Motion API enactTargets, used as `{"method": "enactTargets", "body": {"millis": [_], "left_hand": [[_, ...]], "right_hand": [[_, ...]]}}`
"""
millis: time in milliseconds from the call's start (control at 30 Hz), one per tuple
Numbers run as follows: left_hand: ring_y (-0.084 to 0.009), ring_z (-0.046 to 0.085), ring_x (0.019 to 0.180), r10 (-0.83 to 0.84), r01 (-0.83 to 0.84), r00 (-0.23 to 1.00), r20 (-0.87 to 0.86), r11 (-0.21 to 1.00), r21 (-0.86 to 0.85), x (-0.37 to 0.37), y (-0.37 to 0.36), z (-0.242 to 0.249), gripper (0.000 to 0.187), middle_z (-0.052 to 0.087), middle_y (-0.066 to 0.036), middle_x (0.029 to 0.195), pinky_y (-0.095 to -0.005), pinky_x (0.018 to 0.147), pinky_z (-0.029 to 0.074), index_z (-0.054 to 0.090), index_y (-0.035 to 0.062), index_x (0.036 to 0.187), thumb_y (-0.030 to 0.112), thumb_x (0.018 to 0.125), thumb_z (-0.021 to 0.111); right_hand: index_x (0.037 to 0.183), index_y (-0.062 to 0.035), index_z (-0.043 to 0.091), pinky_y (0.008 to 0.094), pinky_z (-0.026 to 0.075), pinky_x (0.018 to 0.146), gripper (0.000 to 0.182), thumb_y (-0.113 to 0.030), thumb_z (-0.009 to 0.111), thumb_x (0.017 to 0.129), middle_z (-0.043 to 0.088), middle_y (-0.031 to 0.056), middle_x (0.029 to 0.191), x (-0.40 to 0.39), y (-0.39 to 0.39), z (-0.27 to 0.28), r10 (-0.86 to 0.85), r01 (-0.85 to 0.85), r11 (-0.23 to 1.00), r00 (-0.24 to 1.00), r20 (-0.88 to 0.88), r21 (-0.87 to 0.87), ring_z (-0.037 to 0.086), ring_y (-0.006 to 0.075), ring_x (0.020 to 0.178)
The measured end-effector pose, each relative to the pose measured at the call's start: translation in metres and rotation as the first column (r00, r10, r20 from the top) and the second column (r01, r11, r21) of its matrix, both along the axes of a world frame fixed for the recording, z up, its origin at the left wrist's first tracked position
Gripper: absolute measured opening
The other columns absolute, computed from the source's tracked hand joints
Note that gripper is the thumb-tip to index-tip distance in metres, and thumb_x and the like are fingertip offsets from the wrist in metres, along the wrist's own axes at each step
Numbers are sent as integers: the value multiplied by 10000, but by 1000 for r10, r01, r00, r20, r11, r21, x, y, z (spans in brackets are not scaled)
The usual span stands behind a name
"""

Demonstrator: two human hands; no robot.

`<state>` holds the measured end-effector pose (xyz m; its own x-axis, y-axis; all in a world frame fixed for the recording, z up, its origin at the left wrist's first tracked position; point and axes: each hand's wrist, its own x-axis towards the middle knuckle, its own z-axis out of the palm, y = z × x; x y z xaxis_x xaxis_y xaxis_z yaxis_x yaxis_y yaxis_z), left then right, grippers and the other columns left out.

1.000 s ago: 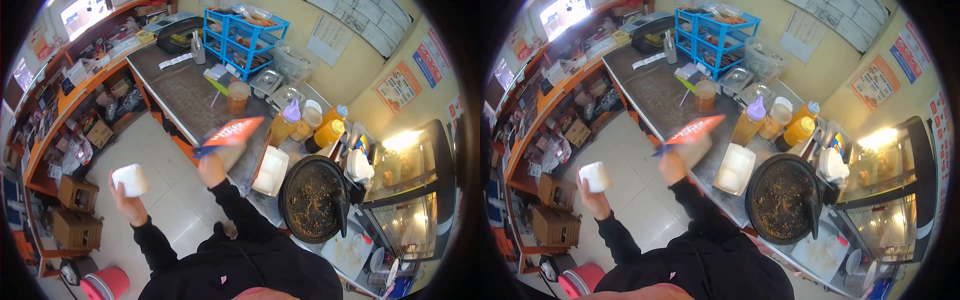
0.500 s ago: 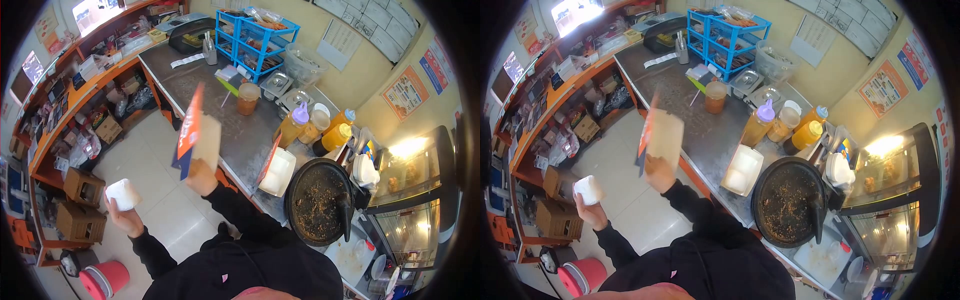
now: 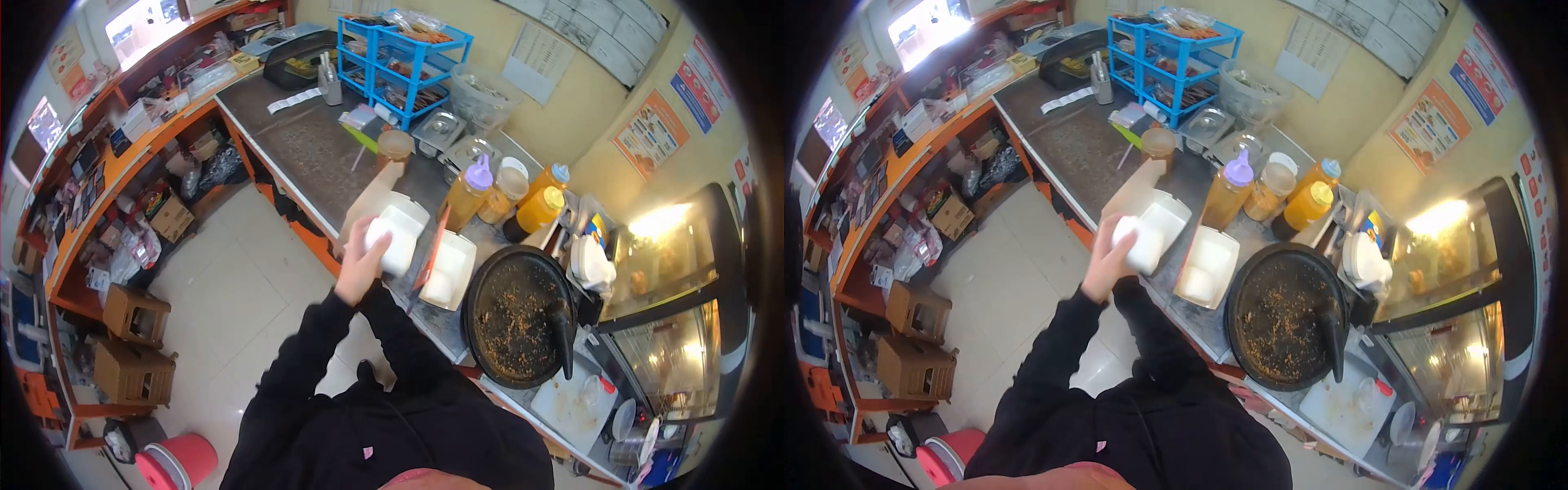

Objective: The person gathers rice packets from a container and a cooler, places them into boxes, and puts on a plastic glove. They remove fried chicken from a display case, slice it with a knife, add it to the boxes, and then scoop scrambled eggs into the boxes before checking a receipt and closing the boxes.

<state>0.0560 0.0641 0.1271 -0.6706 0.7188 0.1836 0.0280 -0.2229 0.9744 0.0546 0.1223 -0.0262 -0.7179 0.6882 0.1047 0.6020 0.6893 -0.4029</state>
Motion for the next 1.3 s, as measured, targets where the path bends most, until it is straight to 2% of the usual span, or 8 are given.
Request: {"method": "enactTargets", "body": {"millis": [233,400,600,733,767,933,1000,1300], "left_hand": [[-322,549,1027,154,-175,985,-83,851,-496,-64,129,-186,526,560,-226,1076,-370,895,417,416,-22,1176,246,786,646],[-360,535,1063,-200,90,976,-81,720,-688,-102,145,-203,596,518,-299,1134,-396,917,414,345,-56,1233,289,807,578],[-454,547,964,-654,-176,412,-634,626,-760,-138,148,-246,407,565,-290,1045,-486,869,422,390,53,1204,204,837,483],[-382,581,912,-545,-74,643,-539,656,-751,-105,119,-188,335,592,-244,1009,-467,813,452,507,102,1138,158,808,505],[-351,496,1088,-732,-116,106,-673,663,-740,-136,127,-235,350,475,-226,1233,-503,914,376,576,99,1099,184,760,568],[-413,321,1245,-555,-62,-233,-798,828,-558,-124,121,-240,643,261,-228,1377,-592,1020,234,492,113,1217,226,618,698],[-433,416,1159,-600,-71,559,-571,652,-755,-61,96,-143,796,296,-223,1350,-509,987,352,399,156,1280,183,555,728],[-400,398,1183,-484,-109,495,-722,789,-604,-80,92,-157,808,316,-215,1362,-469,966,375,325,112,1349,140,629,692]], "right_hand": [[1025,-50,568,401,305,951,265,-134,520,779,526,161,1062,16,2,-14,-10,8,1000,982,-187,-10,438,325,1060],[1052,2,569,391,280,1017,323,-116,544,752,494,195,1129,22,13,-15,-14,7,1000,972,-236,-28,380,360,1134],[1191,135,450,477,251,1047,466,-133,475,810,388,282,1263,47,-20,9,-83,111,969,988,-131,220,300,412,1237],[802,-24,534,415,465,616,118,-116,566,735,517,137,765,152,-56,126,202,-203,978,885,-419,44,574,327,768],[776,-33,495,410,449,595,103,-91,564,725,488,136,736,171,-49,148,108,-99,994,810,-576,48,558,330,738],[1009,-47,512,429,461,728,415,0,602,607,528,173,972,193,80,69,-35,27,998,990,-136,-64,522,356,922],[1067,-78,510,456,466,757,534,-99,706,571,524,159,1047,185,88,59,-2,5,1000,970,245,-10,544,337,956],[1086,-59,490,427,463,741,517,-138,711,625,498,149,1075,189,88,51,-23,24,992,1000,-9,126,564,305,885]]}}
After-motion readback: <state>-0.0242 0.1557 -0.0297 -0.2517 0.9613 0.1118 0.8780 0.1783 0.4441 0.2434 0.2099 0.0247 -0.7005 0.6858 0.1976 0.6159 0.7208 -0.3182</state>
